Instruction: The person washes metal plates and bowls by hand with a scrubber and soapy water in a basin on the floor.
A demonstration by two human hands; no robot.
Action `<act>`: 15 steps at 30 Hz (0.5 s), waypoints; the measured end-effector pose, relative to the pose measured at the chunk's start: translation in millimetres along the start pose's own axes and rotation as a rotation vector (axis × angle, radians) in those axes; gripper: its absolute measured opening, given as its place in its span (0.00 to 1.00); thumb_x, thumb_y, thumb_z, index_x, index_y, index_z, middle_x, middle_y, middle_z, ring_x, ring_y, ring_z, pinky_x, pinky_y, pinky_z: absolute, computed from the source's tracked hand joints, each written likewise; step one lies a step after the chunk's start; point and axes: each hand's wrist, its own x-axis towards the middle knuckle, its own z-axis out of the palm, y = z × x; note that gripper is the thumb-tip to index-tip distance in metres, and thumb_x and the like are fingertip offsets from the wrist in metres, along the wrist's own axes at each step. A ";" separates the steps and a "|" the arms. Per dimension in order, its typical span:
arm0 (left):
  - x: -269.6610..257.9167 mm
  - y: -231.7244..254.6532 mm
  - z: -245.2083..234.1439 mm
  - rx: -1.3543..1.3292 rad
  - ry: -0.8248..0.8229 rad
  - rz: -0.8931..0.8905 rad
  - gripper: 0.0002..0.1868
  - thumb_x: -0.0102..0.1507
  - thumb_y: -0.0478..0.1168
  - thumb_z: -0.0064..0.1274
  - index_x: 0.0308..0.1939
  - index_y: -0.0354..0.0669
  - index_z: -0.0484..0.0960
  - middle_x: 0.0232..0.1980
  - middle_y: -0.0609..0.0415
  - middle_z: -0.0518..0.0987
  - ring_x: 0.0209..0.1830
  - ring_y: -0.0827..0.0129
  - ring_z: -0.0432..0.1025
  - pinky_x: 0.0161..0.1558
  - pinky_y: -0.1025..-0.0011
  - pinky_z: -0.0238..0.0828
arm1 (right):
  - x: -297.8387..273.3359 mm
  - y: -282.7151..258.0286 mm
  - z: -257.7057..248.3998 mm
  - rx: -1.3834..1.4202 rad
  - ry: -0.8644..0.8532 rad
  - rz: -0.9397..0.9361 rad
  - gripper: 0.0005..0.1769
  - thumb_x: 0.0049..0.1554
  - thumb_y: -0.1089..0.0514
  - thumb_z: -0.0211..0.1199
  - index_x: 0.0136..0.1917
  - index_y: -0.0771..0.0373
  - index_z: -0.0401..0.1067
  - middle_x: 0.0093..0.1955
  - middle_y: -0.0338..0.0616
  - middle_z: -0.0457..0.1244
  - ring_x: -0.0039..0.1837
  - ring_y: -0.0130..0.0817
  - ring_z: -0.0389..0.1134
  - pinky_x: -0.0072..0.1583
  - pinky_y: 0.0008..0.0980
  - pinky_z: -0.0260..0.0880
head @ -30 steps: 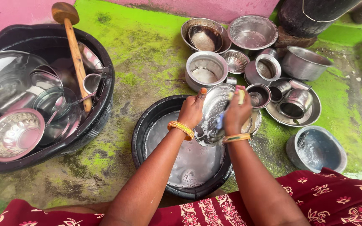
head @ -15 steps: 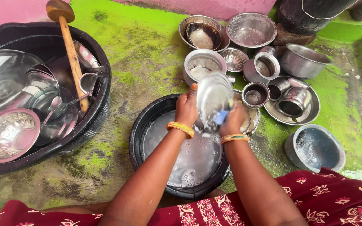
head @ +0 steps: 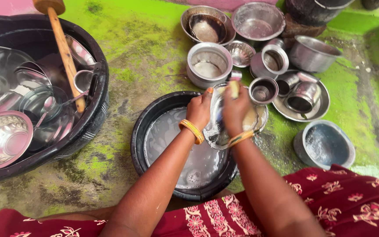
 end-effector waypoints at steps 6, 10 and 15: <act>-6.8 17.6 8.6 -0.279 -0.009 -0.060 0.33 0.69 0.61 0.48 0.36 0.27 0.80 0.25 0.46 0.71 0.29 0.71 0.60 0.34 0.64 0.68 | 35.6 85.9 -59.7 0.634 0.429 0.508 0.08 0.59 0.61 0.63 0.50 0.68 0.72 0.43 0.43 0.68 0.42 0.36 0.73 0.43 0.33 0.74; -10.0 25.9 15.3 -0.661 -0.031 -0.200 0.26 0.67 0.58 0.50 0.42 0.34 0.84 0.33 0.63 0.78 0.34 0.78 0.64 0.39 0.73 0.67 | 48.2 106.0 -112.3 0.451 0.664 0.700 0.09 0.59 0.61 0.63 0.49 0.65 0.64 0.39 0.47 0.65 0.35 0.41 0.67 0.33 0.39 0.66; -2.6 32.6 27.8 -0.635 -0.022 -0.291 0.30 0.69 0.60 0.49 0.31 0.33 0.77 0.28 0.62 0.65 0.31 0.75 0.54 0.34 0.71 0.59 | 53.8 153.3 -215.0 0.056 0.649 0.569 0.14 0.59 0.60 0.64 0.58 0.65 0.72 0.45 0.42 0.69 0.43 0.30 0.73 0.40 0.29 0.79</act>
